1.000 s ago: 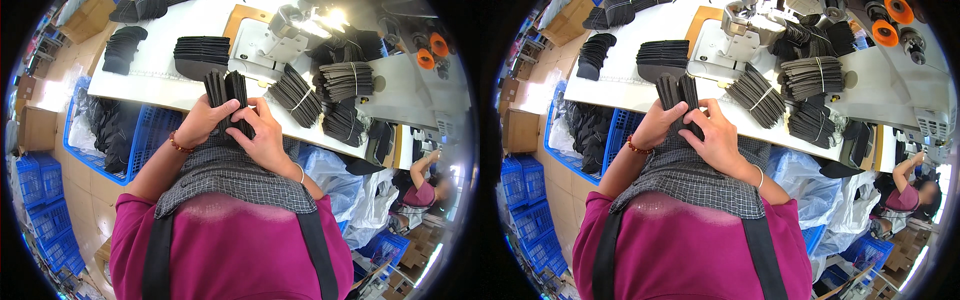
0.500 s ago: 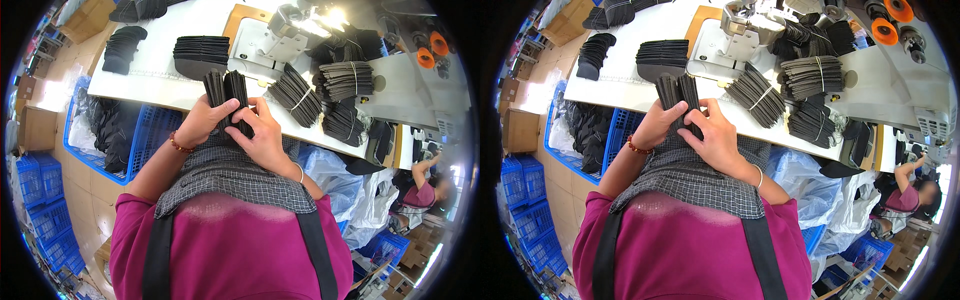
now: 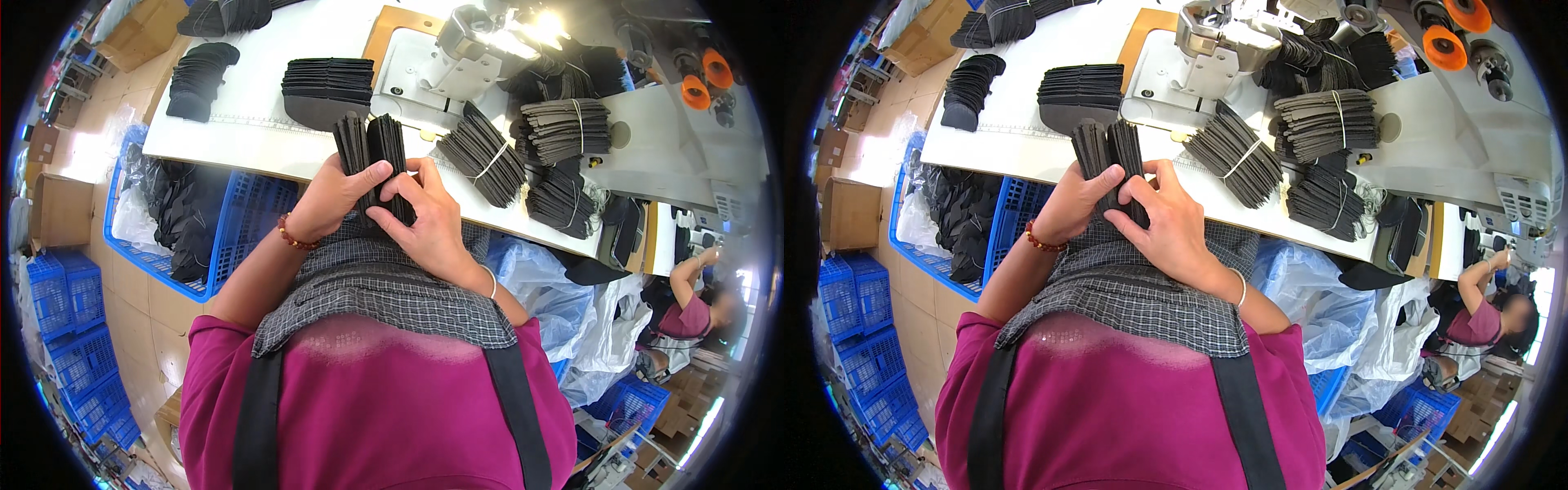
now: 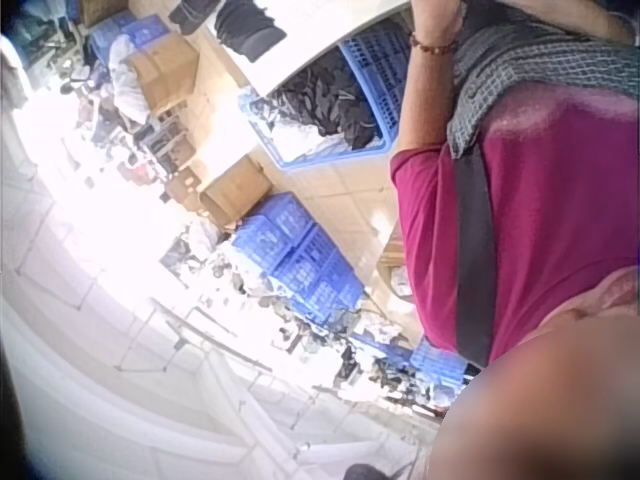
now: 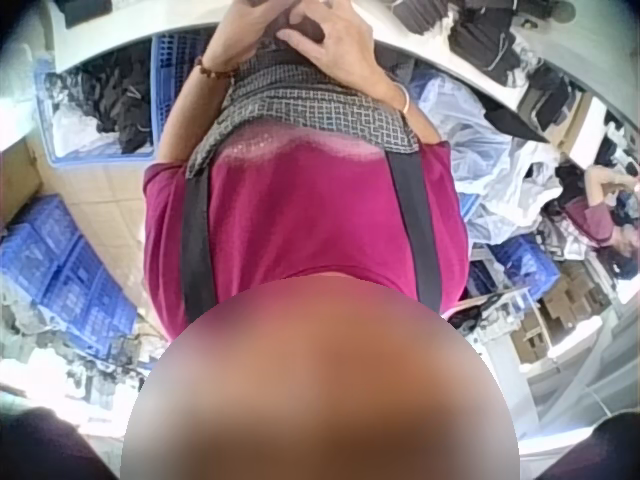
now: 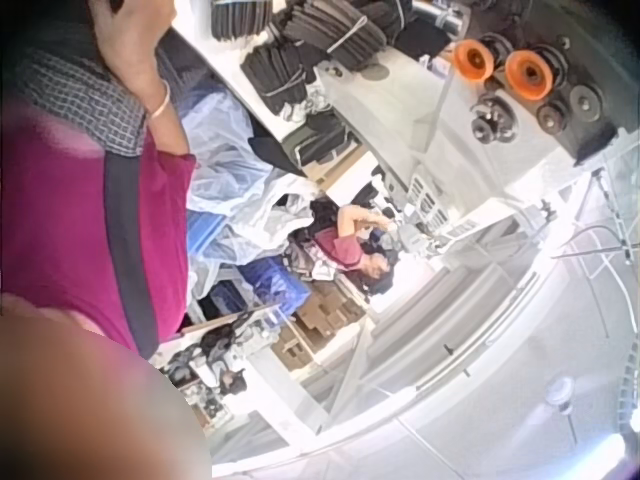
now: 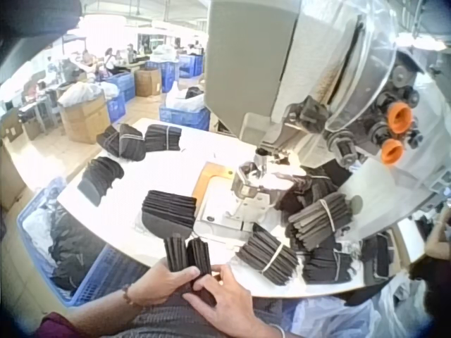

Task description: Stack and count small black shoe reinforcement components at a factory workbench.

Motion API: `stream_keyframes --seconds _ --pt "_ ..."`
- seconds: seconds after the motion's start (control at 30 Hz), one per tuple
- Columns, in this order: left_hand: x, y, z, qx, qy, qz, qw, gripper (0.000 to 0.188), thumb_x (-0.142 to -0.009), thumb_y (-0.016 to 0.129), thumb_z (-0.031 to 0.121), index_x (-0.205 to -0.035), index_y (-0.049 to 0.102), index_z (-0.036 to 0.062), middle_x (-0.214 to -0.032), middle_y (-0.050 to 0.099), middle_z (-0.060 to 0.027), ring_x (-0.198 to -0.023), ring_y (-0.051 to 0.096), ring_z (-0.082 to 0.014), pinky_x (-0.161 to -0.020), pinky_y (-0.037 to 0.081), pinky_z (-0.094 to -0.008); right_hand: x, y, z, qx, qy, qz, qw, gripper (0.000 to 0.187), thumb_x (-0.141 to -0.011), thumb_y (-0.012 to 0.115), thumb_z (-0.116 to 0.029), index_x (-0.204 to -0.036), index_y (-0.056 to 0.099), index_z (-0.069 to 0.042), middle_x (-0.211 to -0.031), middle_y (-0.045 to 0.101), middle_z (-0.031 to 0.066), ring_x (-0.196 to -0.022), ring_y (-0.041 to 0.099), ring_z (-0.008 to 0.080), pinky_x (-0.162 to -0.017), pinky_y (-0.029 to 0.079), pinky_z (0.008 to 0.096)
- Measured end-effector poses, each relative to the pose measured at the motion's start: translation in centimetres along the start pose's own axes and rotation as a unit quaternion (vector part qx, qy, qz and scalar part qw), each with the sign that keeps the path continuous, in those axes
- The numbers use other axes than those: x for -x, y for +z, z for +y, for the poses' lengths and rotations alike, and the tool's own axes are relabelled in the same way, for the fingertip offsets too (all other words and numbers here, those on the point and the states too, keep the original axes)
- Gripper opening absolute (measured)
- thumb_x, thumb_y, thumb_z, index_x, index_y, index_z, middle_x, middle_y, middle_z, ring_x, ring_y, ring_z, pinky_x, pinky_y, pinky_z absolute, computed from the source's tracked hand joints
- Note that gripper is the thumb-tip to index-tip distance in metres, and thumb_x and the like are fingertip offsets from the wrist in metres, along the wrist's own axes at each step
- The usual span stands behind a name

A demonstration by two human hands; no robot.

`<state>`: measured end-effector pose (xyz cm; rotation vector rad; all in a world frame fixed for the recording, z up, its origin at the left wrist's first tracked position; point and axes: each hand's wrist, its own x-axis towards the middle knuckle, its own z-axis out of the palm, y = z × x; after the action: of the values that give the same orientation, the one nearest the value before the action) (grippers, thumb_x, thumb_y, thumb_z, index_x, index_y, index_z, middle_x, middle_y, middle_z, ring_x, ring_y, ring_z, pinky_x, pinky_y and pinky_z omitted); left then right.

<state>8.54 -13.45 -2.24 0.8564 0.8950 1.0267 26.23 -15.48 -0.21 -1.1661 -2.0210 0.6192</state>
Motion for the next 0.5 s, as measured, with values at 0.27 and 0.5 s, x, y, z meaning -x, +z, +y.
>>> stream_keyframes --seconds 0.27,0.5 --pt "-0.10 0.28 -0.72 -0.023 0.020 0.025 0.999 0.032 -0.097 0.071 0.024 -0.113 0.064 -0.0029 -0.099 0.068 -0.0034 -0.087 0.061 -0.0080 -0.076 0.053 -0.0252 0.16 0.03 -0.21 0.011 0.008 -0.005 1.000 0.020 -0.079 0.080 -0.014 -0.092 0.065 -0.011 -0.112 0.059 0.0109 -0.082 0.067 0.0260 -0.065 0.055 0.0370" --pt "-0.16 -0.10 -0.77 -0.003 0.031 0.017 0.999 0.035 -0.098 0.069 0.026 -0.115 0.062 -0.0040 -0.099 0.067 -0.0035 -0.087 0.061 -0.0077 -0.076 0.053 -0.0255 0.13 0.11 0.18 0.007 -0.029 0.014 0.999 0.015 -0.081 0.077 -0.012 -0.090 0.064 -0.013 -0.113 0.058 0.0100 -0.079 0.067 0.0240 -0.058 0.052 0.0374"
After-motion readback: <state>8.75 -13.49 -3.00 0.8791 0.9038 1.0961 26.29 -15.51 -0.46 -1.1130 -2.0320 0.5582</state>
